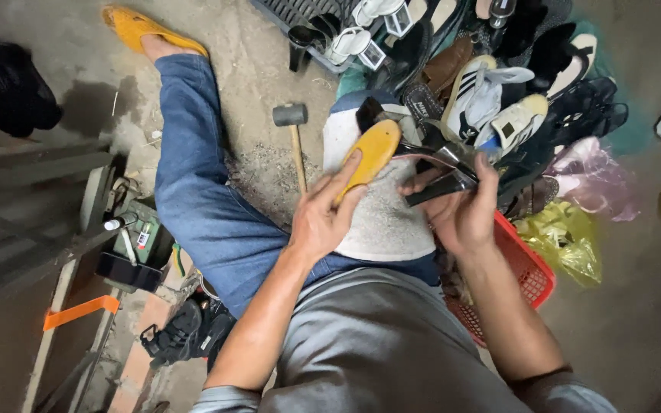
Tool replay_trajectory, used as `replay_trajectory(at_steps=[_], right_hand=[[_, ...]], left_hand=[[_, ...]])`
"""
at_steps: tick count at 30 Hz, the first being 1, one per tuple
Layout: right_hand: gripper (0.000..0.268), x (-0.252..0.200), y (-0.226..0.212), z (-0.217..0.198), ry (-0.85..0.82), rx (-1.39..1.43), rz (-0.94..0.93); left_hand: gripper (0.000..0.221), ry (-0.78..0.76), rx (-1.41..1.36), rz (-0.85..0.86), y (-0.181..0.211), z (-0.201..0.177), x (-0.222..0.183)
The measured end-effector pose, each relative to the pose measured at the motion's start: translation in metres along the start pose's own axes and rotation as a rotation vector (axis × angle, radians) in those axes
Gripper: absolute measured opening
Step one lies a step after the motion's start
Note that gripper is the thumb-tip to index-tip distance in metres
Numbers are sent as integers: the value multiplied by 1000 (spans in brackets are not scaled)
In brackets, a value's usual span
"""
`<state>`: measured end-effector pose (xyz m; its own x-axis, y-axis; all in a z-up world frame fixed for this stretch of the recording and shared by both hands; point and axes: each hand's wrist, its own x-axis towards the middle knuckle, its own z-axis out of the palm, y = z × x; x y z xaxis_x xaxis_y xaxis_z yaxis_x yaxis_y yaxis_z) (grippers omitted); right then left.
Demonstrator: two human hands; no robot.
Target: Repairing high-heeled shoes by hammering the heel and using a brush to apply treatment to the sole.
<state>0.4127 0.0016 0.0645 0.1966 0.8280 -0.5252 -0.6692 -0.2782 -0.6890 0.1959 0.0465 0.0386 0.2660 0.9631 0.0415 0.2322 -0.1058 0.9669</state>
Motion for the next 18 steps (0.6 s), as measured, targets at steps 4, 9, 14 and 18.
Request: replay_trajectory(at_steps=[4,9,14,18], right_hand=[[80,2,0,-11,-40,-145,-18],[80,4,-4,-12,-63,-153,-34],[82,-2,-17,30,-13,-40,14],[93,-15,-16,47,49,152,96]], left_hand=[[44,64,-50,-185,-9,-16,21],[45,-33,-18,-128,24,-21,7],[45,43,39,-142,3,-13,11],[45,-91,33,11,49,2,-12]])
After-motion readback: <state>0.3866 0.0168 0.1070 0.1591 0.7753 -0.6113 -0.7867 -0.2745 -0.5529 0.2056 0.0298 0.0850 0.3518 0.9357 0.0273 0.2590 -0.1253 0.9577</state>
